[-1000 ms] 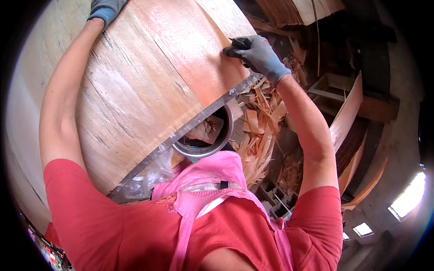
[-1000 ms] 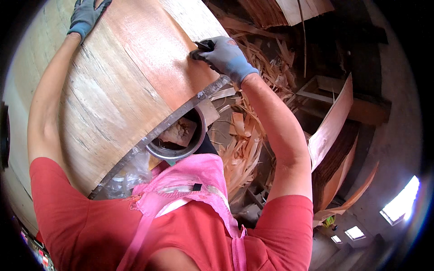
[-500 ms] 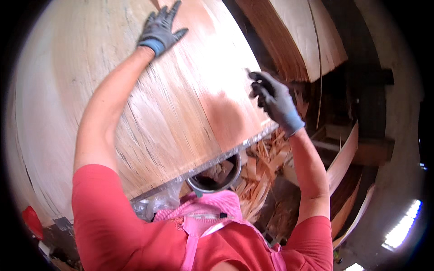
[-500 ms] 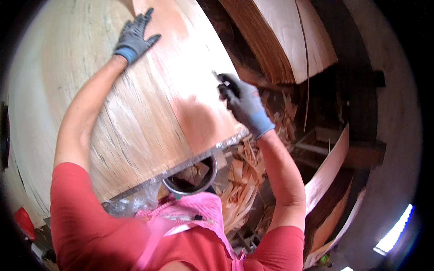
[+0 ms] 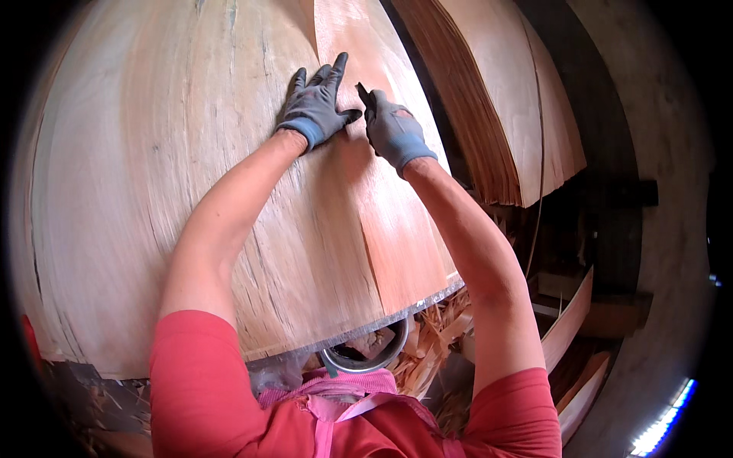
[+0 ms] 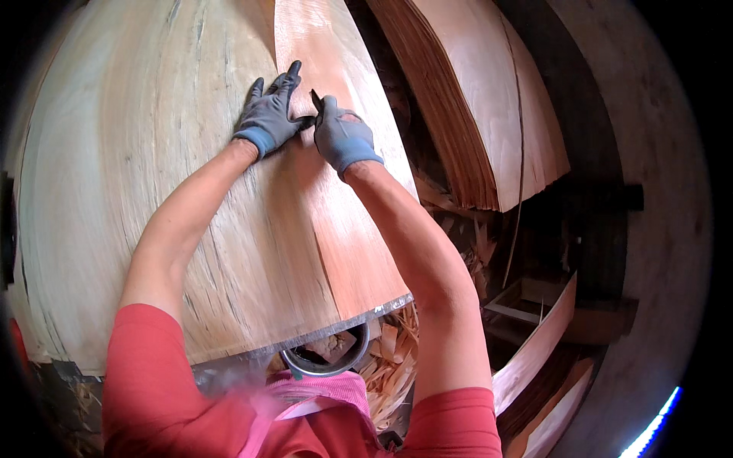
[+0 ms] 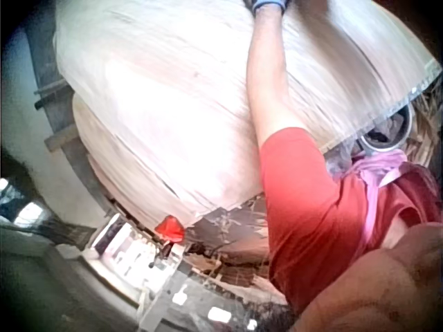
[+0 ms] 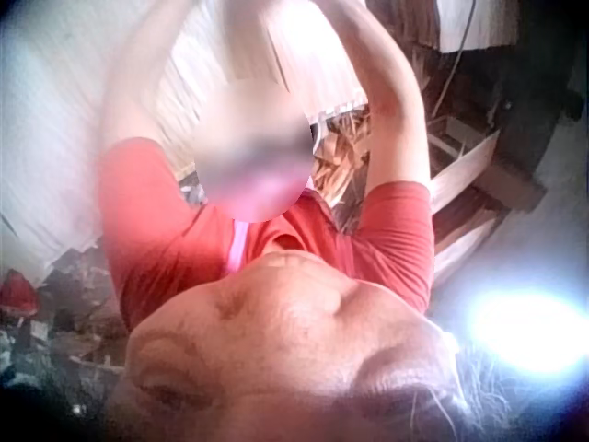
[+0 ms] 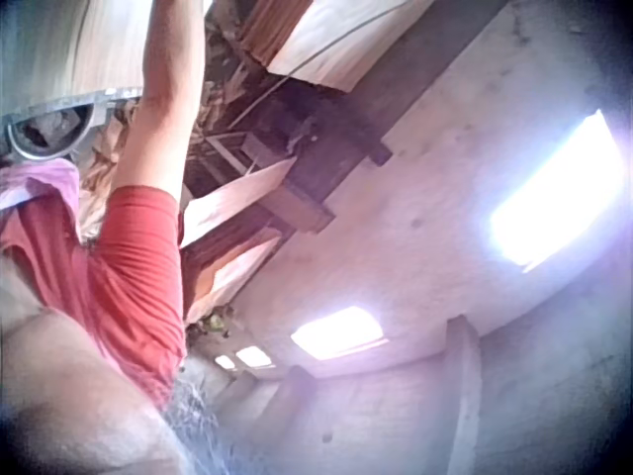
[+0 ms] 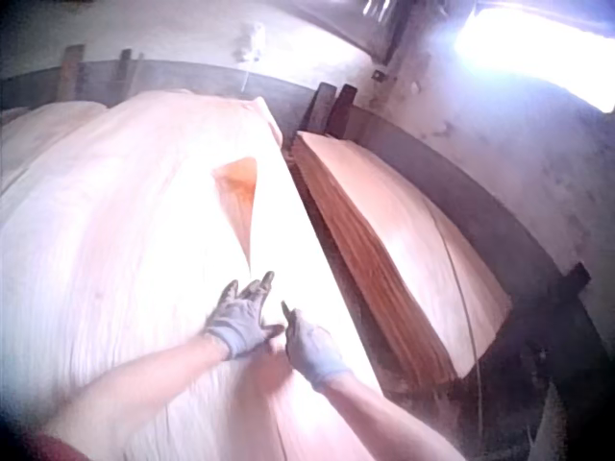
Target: The person applies adhesive strips and a veneer sheet to large wooden panels by hand and using a small application tool.
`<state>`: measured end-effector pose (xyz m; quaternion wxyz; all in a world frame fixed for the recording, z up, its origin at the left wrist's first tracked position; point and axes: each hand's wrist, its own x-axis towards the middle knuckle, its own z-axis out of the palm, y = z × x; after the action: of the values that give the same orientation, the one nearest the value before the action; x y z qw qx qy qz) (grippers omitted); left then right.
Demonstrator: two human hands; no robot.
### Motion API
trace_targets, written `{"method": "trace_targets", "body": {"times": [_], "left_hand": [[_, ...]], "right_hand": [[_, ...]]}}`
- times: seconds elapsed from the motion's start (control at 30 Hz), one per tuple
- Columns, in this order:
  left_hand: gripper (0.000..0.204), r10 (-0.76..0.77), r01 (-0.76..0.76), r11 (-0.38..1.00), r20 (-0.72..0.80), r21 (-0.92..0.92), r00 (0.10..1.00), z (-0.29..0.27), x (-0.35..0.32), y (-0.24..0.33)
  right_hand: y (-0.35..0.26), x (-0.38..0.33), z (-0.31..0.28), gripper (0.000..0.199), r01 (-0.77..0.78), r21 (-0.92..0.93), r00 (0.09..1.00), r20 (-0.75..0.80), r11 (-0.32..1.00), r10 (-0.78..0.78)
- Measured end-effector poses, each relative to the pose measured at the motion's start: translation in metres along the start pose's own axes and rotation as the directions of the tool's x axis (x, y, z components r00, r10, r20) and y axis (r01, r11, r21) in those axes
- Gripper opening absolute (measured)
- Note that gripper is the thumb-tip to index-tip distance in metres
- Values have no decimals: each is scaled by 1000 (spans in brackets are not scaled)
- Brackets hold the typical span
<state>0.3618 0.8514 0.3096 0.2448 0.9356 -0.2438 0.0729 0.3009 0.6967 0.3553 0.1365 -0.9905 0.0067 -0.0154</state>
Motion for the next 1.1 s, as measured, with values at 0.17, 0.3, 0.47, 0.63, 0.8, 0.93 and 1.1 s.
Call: {"method": "trace_targets", "body": {"times": [0.17, 0.3, 0.47, 0.63, 0.8, 0.93, 1.1], "left_hand": [[70, -39, 38, 998, -23, -58, 999, 8, 5, -11], [75, -39, 37, 991, -11, -131, 999, 7, 5, -10], [79, -19, 6, 991, -91, -136, 996, 13, 4, -16], [80, 5, -18, 992, -103, -128, 995, 20, 6, -19], [71, -29, 26, 999, -100, -38, 995, 37, 14, -39], [58, -53, 52, 998, -8, -47, 999, 9, 6, -8], [46, 40, -50, 955, 39, 291, 998, 7, 3, -5]], "right_hand": [[-18, 28, 4, 32, -74, -23, 993, 89, 997, 76], [-21, 44, 9, 38, -77, -1, 994, 82, 997, 77], [-30, 56, 11, 38, -38, -37, 996, 79, 999, 41], [-37, 66, 11, 36, -81, -108, 986, 137, 991, 96], [-42, 50, 27, 30, -38, -79, 996, 78, 996, 44], [-38, 4, 23, 30, -62, -124, 989, 126, 990, 77], [-47, -58, 6, 51, -23, -225, 969, 235, 974, 77]]}}
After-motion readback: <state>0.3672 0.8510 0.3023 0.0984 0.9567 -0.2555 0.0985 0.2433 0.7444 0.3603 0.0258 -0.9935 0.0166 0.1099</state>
